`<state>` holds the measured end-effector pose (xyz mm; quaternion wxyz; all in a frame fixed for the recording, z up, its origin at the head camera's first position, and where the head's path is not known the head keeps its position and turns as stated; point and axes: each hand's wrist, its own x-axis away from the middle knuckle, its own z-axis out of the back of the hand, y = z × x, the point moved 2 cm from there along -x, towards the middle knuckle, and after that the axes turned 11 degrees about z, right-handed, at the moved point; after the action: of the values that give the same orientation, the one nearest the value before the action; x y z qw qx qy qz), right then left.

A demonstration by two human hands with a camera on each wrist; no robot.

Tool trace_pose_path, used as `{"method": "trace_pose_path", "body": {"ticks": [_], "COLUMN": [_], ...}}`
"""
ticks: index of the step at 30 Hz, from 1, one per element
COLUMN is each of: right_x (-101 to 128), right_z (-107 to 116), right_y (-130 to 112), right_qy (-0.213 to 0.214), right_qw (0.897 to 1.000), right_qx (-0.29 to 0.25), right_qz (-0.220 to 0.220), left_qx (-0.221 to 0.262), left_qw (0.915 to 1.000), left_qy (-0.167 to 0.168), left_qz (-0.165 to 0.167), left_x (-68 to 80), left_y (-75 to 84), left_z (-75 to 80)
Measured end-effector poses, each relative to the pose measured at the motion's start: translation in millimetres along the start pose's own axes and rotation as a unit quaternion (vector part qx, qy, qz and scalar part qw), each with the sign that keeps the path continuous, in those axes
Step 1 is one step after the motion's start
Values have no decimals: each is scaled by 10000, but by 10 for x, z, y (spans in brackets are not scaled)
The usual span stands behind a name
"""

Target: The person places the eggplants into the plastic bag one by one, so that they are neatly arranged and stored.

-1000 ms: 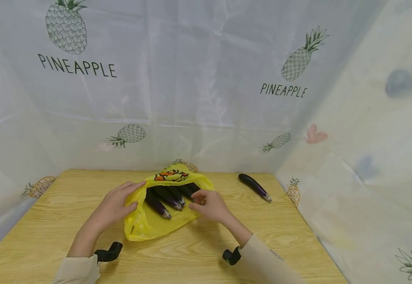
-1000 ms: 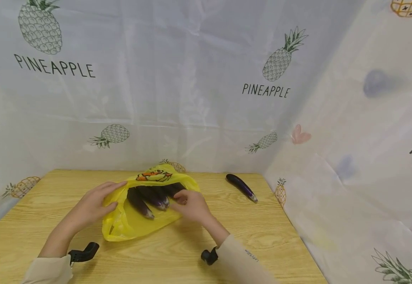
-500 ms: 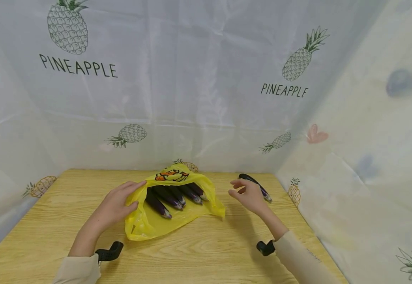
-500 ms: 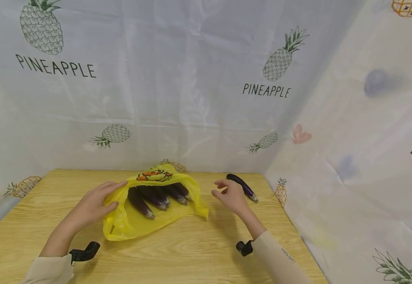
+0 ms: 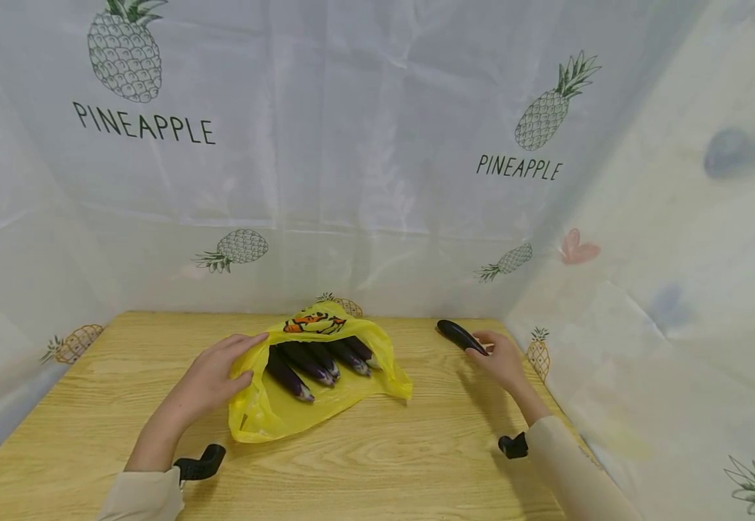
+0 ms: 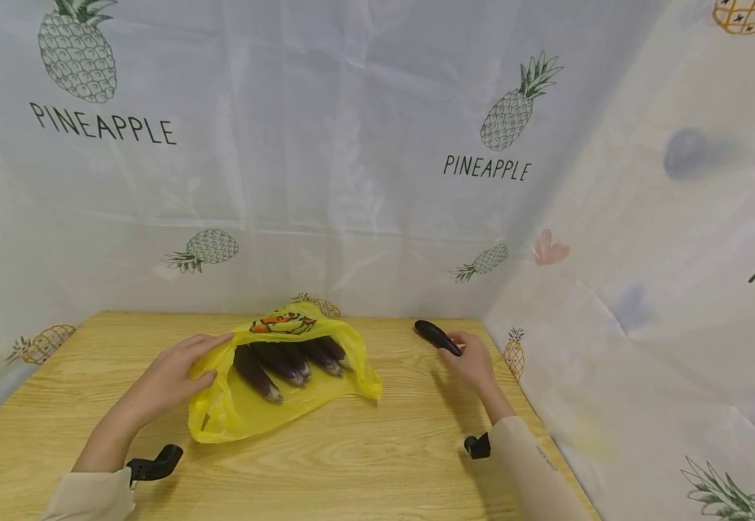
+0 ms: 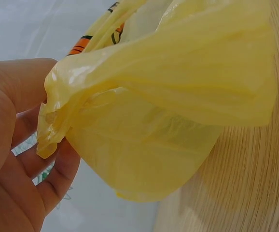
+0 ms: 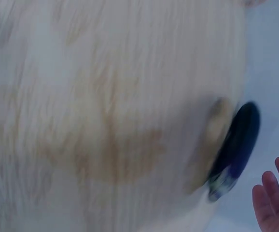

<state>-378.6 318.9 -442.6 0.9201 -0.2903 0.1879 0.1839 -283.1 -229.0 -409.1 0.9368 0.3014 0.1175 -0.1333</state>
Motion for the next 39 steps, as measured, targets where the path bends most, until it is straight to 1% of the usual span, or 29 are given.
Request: {"method": "trace_pose_path", "body": {"ticks": [3, 7, 13, 16, 21, 29, 35, 39], "right_x": [21, 41, 54, 51, 37, 24, 4, -2], "right_z": [-1, -21, -56, -82, -125, -162, -158, -150], "right_y": [104, 215, 314, 359, 434, 468, 441, 429], "right_qy": [-120, -295, -537, -555, -572, -746, -830, -995], "right_qw": [9999, 9992, 9976, 9971, 9968, 9946, 9930, 9912], "right_qx": [-11, 47, 82, 20, -26, 161, 273, 341], "right_qz": [-50, -248, -422, -523, -566, -700, -794, -799], "left_qx": [-9, -18, 0, 15, 8, -101, -125, -107], "left_qw": [10000, 10000, 10000, 10000, 10000, 9999, 9999, 9999], "left_qy": [10, 2, 14, 0, -10, 49, 10, -11], "left_qz": [-13, -5, -24, -19, 18, -46, -1, 20], "left_x": [2, -1, 1, 4, 0, -19, -26, -23], "left_y": [-3, -16, -29, -23, -12, 0, -1, 5], "left_z": [1, -7, -13, -12, -9, -9, -11, -7]}}
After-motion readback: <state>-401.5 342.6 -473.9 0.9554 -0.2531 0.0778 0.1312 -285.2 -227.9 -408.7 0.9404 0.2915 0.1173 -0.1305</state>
